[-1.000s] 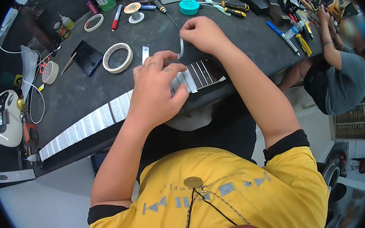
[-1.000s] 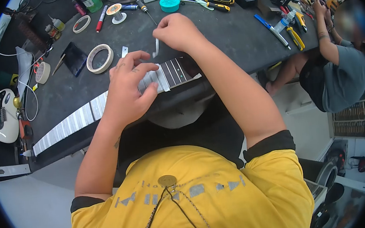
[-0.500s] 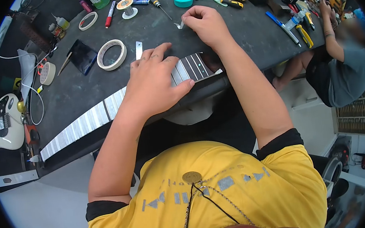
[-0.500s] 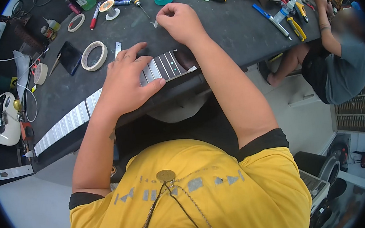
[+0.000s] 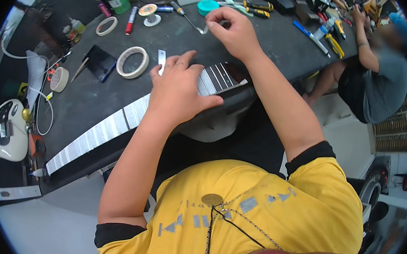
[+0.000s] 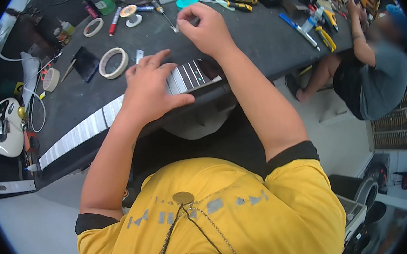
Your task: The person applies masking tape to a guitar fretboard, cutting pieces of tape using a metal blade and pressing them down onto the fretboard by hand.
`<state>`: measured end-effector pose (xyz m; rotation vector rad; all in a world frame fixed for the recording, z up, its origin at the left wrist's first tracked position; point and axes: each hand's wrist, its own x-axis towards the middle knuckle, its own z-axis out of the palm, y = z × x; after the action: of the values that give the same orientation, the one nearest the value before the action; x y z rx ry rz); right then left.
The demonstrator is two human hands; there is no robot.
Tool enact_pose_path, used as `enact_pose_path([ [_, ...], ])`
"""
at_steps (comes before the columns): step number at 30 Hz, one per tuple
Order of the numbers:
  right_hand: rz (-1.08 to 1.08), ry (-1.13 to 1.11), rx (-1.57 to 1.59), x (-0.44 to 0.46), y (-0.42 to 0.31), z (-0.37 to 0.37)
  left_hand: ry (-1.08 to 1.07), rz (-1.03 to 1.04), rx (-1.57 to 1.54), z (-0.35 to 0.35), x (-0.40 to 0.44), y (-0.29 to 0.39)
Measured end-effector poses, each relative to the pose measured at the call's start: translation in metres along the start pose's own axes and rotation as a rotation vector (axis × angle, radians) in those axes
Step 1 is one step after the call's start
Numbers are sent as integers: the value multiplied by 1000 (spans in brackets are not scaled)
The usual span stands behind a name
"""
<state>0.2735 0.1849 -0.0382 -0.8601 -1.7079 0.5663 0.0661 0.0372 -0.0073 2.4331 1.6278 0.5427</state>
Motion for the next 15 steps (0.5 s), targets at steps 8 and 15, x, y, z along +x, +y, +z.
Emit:
enact_pose_path([
  [8, -91, 0, 169, -45, -93, -11, 153, -210, -867, -30, 3, -26],
  [15, -91, -41, 201, -82, -127, 10, 182, -82, -831, -37, -24, -32],
])
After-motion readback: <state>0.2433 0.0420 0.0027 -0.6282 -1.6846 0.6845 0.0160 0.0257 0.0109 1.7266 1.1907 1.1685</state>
